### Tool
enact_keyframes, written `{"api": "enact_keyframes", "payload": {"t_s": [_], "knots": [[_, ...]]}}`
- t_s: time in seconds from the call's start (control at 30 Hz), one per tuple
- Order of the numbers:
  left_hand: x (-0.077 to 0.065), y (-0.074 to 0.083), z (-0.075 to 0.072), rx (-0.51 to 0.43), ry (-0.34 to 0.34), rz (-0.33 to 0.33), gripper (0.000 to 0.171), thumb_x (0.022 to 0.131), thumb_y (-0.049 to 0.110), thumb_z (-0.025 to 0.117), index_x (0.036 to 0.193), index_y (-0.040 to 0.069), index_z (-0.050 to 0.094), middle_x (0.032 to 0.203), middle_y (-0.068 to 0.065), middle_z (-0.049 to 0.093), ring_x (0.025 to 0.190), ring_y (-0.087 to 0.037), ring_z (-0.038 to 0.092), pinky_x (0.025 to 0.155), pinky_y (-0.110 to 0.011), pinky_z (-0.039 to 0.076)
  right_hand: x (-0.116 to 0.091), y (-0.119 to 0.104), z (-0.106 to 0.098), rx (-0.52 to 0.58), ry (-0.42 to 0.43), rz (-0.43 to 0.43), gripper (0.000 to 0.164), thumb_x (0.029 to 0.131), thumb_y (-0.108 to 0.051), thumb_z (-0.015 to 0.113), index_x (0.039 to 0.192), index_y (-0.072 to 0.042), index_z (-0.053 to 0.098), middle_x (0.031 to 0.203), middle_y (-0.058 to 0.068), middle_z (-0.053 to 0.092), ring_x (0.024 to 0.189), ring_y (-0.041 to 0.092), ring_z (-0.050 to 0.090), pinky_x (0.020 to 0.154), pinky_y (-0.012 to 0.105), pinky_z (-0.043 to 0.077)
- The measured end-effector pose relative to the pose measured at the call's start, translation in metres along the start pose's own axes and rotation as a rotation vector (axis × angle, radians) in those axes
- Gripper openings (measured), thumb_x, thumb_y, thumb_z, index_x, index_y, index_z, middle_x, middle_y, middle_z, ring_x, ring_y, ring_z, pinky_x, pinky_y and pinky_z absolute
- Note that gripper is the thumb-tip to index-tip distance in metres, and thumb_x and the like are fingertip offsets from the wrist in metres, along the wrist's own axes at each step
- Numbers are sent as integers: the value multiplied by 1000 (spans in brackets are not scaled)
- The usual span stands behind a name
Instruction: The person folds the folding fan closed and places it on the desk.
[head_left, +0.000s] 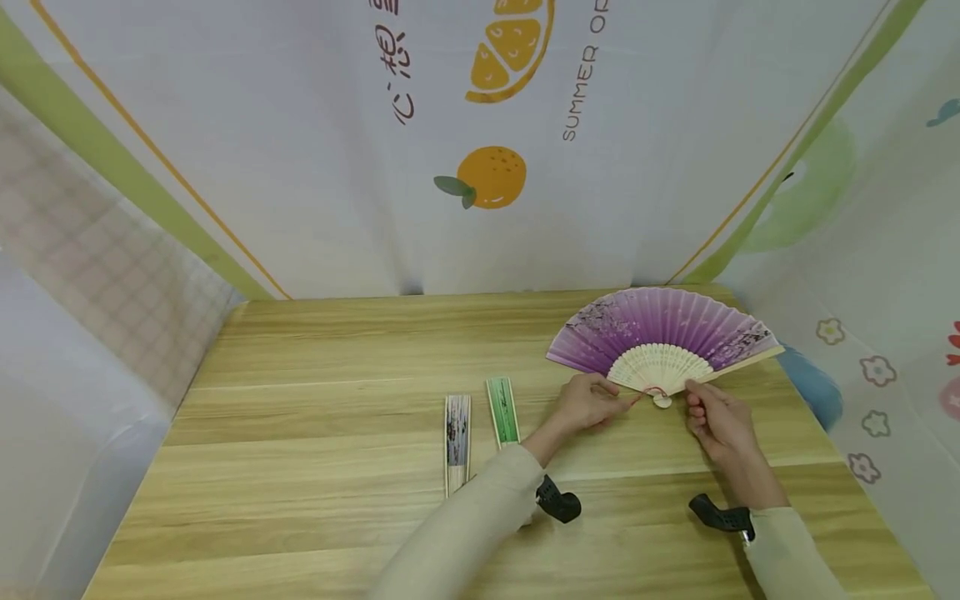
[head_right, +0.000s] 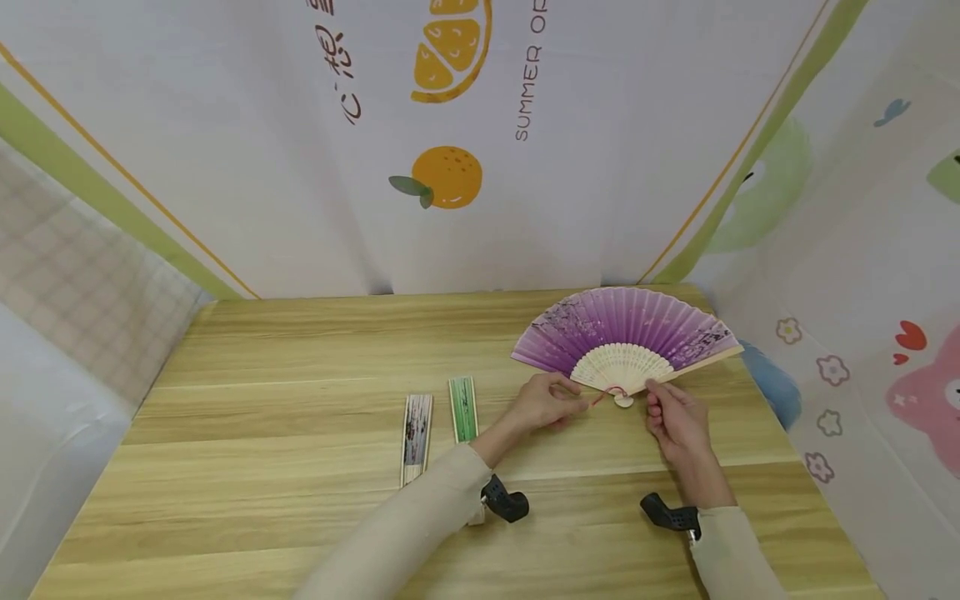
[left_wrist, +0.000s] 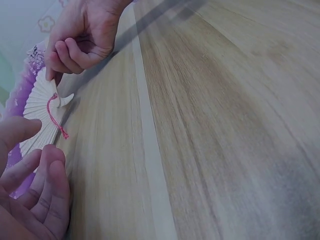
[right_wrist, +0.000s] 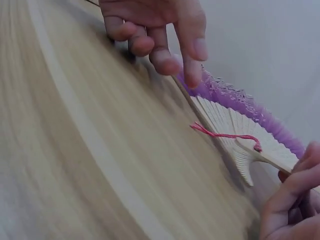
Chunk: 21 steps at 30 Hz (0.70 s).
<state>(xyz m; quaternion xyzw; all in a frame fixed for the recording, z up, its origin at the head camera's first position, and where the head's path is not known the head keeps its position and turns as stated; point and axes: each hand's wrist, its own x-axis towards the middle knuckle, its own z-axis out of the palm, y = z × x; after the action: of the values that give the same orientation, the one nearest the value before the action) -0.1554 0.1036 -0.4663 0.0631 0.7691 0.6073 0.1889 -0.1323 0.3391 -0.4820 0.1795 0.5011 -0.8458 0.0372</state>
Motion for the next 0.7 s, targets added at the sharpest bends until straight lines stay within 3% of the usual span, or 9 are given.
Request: {"api": "enact_keyframes", "payload": {"t_s": [0.3, 0.7], "knots": [[-1, 2, 1, 3, 2, -38, 21, 87, 10, 82, 102, -1, 72, 72, -1, 67, 60, -16, 66, 52, -23, 54, -5, -6, 6, 146, 39, -23, 30, 103, -3, 59, 75, -4, 70, 64, -2, 54, 53, 5, 47, 44, 17, 39], [3, -3, -2, -61, 32, -33, 21, 91, 14, 79, 104, -1, 73, 72, -16, 70, 50, -15, 58, 46, -26, 53, -8, -12, 21, 361, -71, -12, 12, 104, 0, 54, 93, -3, 56, 64, 1, 52, 52, 7, 44, 46, 18, 38]]}}
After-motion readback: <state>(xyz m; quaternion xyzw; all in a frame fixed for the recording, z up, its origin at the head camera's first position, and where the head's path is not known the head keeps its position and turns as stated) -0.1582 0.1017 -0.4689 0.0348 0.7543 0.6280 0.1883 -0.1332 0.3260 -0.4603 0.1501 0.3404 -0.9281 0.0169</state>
